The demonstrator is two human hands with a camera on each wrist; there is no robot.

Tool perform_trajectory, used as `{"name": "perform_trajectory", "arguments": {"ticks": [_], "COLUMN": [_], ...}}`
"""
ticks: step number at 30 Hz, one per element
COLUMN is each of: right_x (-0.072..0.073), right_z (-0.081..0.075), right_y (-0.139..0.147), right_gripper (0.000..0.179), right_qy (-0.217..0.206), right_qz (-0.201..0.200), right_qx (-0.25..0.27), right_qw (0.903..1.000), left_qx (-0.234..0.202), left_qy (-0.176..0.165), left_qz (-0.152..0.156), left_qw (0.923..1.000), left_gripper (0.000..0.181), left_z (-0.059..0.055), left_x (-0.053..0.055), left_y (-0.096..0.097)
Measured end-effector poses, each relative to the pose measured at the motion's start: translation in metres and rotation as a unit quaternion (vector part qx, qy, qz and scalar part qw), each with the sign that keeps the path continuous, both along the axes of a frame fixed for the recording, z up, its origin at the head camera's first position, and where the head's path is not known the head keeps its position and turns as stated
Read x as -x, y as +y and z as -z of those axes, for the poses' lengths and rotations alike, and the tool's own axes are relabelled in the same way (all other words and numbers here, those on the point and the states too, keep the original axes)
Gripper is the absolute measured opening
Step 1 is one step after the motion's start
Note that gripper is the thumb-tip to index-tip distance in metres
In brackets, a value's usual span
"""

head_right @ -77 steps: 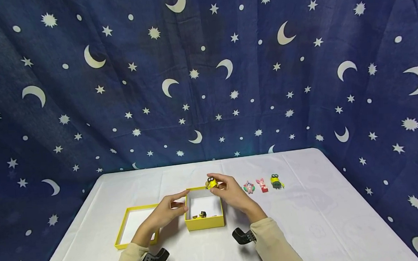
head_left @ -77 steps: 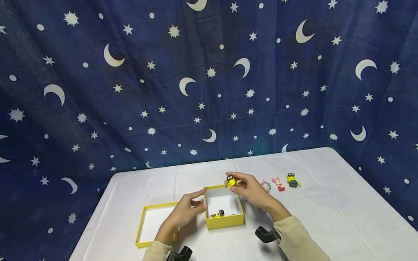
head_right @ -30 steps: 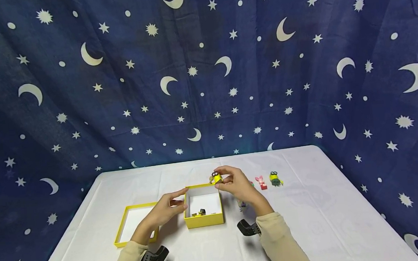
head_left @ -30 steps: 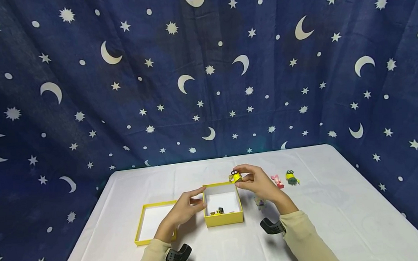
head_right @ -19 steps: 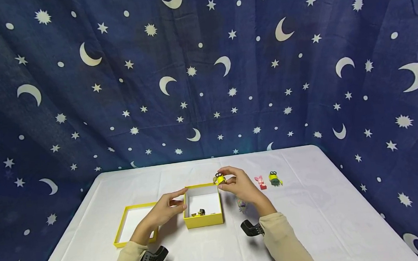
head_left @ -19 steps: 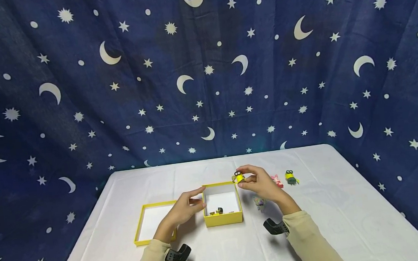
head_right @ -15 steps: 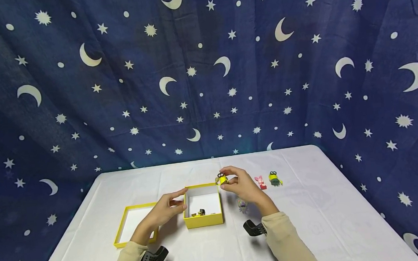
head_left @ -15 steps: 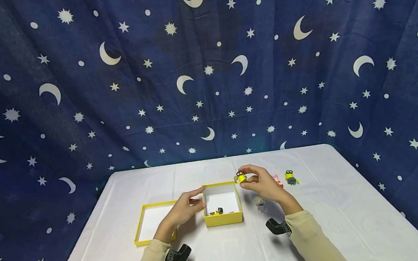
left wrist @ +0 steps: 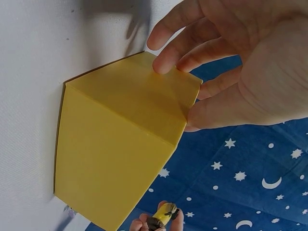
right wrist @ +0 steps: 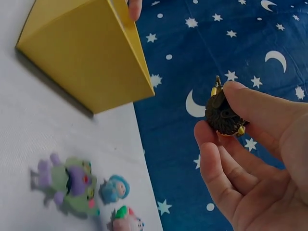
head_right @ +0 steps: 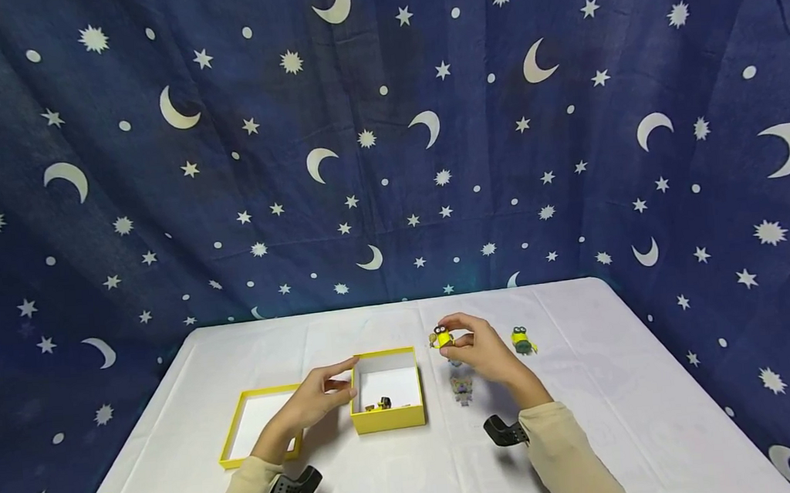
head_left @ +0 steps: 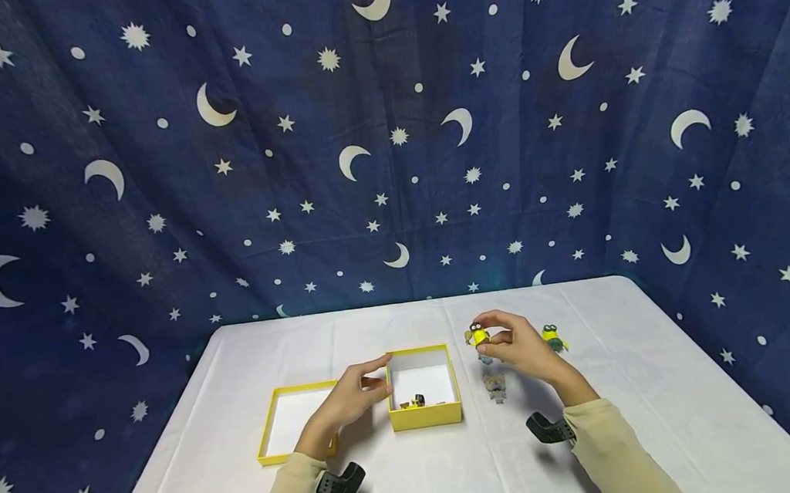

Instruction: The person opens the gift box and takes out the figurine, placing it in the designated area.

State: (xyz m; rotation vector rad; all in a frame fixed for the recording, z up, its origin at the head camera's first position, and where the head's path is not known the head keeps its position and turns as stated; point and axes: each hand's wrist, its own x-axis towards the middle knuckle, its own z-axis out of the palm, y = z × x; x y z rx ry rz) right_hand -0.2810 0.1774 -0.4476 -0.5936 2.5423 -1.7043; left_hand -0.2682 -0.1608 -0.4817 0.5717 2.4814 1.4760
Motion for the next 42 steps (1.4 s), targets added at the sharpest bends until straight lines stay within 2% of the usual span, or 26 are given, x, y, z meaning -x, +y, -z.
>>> {"name": "perform_trajectory", "arguments": {"ticks": [11,17,23,29,35,42], "right_x": [-0.001,-0.001,-0.001,-0.003,-0.003,-0.003], "right_z": [0.010,0.015,0.021,0.026,0.032,0.040], "right_y": [0.021,0.032,0.042,0.050,0.053,0.059], "right_gripper": [0.050,0.050,0.046,0.045,0.046,0.047], "right_qy": [0.021,0.018,0.005,-0.007,-0.016,-0.026], "right_qz": [0.008,0.008,-0.014,-0.020,-0.028,-0.022], "right_qx": [0.008,0.008,0.019,0.005,-0.005,-0.025], "right_qw": [0.9997,0.9998,0.9997,0.9998,0.9995,0.9991], "left_qx": [-0.009,-0.009,-0.011,-0.029,-0.019,-0.015], "left_qy": [0.001,0.005,0.001,0.004,0.008,-0.015], "left_qz": [0.007,0.013,0.010,0.017,0.015,0.006], "left_qw": [0.9999,0.9999,0.9999,0.9994,0.9997,0.9998], "left_gripper": [0.055,0.056,0.055,0.055,0.055,0.055], "left_z": [0.001,0.000,-0.001,-0.002,0.002,0.001], "left_x": [0.001,0.001,0.000,0.000,0.002,0.001], "left_y": [-0.001,-0.001,-0.001,-0.002,-0.004,-0.002]}}
